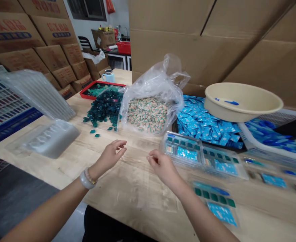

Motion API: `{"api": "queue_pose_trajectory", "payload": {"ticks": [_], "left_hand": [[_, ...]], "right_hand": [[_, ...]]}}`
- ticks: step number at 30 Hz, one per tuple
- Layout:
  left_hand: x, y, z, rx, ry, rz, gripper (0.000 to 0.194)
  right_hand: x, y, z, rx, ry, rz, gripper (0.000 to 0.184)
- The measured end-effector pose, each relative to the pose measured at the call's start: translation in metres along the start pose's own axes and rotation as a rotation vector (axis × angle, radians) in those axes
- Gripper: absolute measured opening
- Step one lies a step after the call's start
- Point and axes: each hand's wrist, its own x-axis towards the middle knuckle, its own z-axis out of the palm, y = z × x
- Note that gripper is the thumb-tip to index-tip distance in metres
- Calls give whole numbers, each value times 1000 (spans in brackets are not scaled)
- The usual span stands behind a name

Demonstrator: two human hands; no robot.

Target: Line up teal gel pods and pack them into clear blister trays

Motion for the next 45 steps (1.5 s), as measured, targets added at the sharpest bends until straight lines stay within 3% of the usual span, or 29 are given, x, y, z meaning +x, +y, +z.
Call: {"api": "queue_pose_trajectory", "payload": {"ticks": [5, 8, 11, 13, 14, 16, 18, 21, 24, 27, 30, 34, 37, 41, 45], "left_hand": [[56, 31, 29, -111, -95, 81, 23], [82, 47, 44, -91, -112, 95, 36], [104, 59, 56, -100, -11, 115, 27], [108, 64, 63, -129, 28, 120, 16], [105, 66, 66, -141, 17, 115, 21], [86, 67, 70, -136, -67, 102, 29], [52, 63, 72, -72, -185, 107, 25], [-14, 45, 72, 107, -285, 129, 32], [-69, 20, 66, 318, -357, 170, 46], [-95, 2, 53, 454, -378, 189, 47], [-91, -9, 30, 474, -320, 193, 46], [-48, -37, -19, 430, -107, 178, 34], [8, -75, -65, 444, 146, -3, 31], [89, -121, -107, 524, 198, -269, 40], [133, -144, -110, 542, 266, -434, 54]], "right_hand": [[0, -1, -27, 53, -23, -61, 24], [-1, 12, -69, 77, 162, -88, 20], [-4, 30, -114, 61, 357, -10, 20], [-12, 41, -131, 60, 423, 65, 21], [-18, 45, -132, 58, 439, 69, 22], [-33, 50, -122, 27, 449, 20, 22], [-51, 53, -96, -36, 391, -41, 19], [-76, 59, -41, -198, 226, -148, 23], [-92, 65, 15, -476, 133, -283, 40], [-99, 66, 55, -648, 83, -364, 54], [-94, 58, 67, -670, 101, -402, 55], [-51, 28, 53, -527, 154, -431, 47], [10, -15, 52, -403, 96, -453, 37], [109, -72, 87, -281, -22, -539, 32], [211, -103, 123, -385, -28, -455, 31]]}}
